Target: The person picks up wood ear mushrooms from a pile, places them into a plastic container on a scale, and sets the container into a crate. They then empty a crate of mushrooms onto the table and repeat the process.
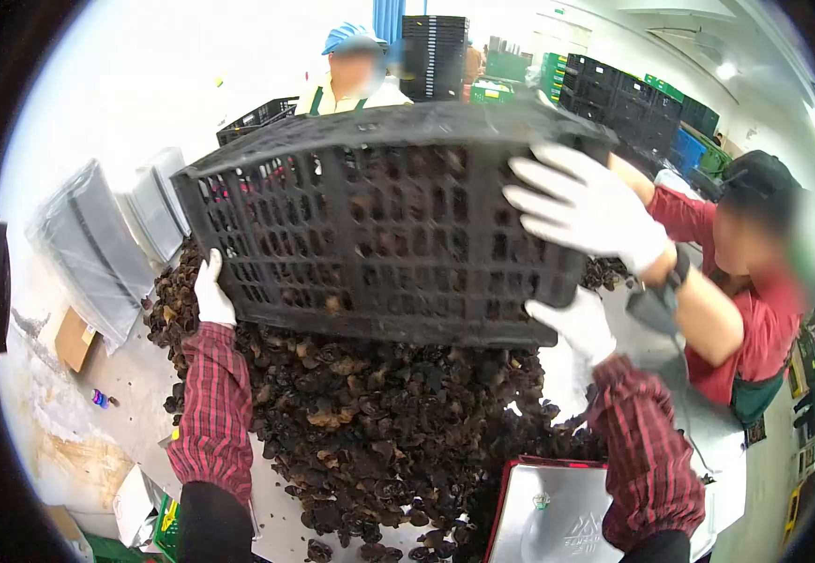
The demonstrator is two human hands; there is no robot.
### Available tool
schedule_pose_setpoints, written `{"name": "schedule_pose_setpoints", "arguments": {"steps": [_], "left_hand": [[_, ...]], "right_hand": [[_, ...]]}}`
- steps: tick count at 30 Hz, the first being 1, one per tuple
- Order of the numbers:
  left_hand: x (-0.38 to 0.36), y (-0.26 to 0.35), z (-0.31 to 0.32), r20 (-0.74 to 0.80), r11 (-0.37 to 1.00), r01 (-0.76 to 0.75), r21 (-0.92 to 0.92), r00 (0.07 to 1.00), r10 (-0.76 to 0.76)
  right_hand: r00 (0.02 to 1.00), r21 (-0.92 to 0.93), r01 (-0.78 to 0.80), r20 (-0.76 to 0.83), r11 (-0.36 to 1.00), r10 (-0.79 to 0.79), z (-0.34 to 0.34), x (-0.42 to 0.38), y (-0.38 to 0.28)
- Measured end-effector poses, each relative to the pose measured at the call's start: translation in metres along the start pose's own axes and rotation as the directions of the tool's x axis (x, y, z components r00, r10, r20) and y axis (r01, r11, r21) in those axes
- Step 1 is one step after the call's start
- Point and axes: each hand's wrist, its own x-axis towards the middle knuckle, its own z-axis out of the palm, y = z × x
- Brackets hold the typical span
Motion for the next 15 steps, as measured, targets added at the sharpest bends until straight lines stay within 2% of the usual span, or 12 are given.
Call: {"name": "schedule_pose_setpoints", "arguments": {"steps": [4,6,7,8,9,11,13,14,15], "left_hand": [[0.035,0.006,-0.009,-0.046,0.996,0.004,0.088,0.999,0.000],[0.054,0.005,-0.010,-0.037,0.988,0.047,0.148,0.998,-0.042],[0.064,0.002,-0.011,-0.044,0.978,0.041,0.206,0.999,-0.033],[0.072,0.000,-0.009,0.019,0.987,0.042,0.152,0.999,-0.046],[0.071,0.007,0.001,0.034,0.983,0.052,0.174,0.998,-0.059],[0.068,0.020,0.025,0.044,0.960,0.087,0.266,0.994,-0.103],[0.045,0.042,0.069,0.114,0.943,-0.027,0.333,0.993,-0.012],[0.056,0.041,0.073,0.182,0.958,-0.015,0.286,0.983,-0.039],[0.044,0.049,0.089,0.220,0.955,-0.058,0.291,0.975,-0.008]], "right_hand": [[0.993,-0.276,0.113,0.065,0.955,-0.099,0.005,0.028,-0.049],[0.994,-0.340,0.107,0.070,0.934,-0.089,0.009,0.037,-0.033],[0.996,-0.329,0.086,0.064,0.941,-0.068,0.011,0.042,-0.021],[0.997,-0.288,0.060,0.062,0.956,-0.044,0.013,0.046,-0.009],[0.998,-0.221,0.022,0.058,0.975,-0.010,0.011,0.049,0.002],[0.998,-0.105,-0.031,0.053,0.994,0.036,0.004,0.055,0.027],[0.999,0.006,-0.016,0.028,1.000,0.016,-0.009,0.058,0.055],[1.000,0.040,-0.020,0.017,0.999,0.019,-0.017,0.059,0.066],[0.994,0.075,-0.105,0.012,0.992,0.104,-0.025,0.057,0.067]]}}
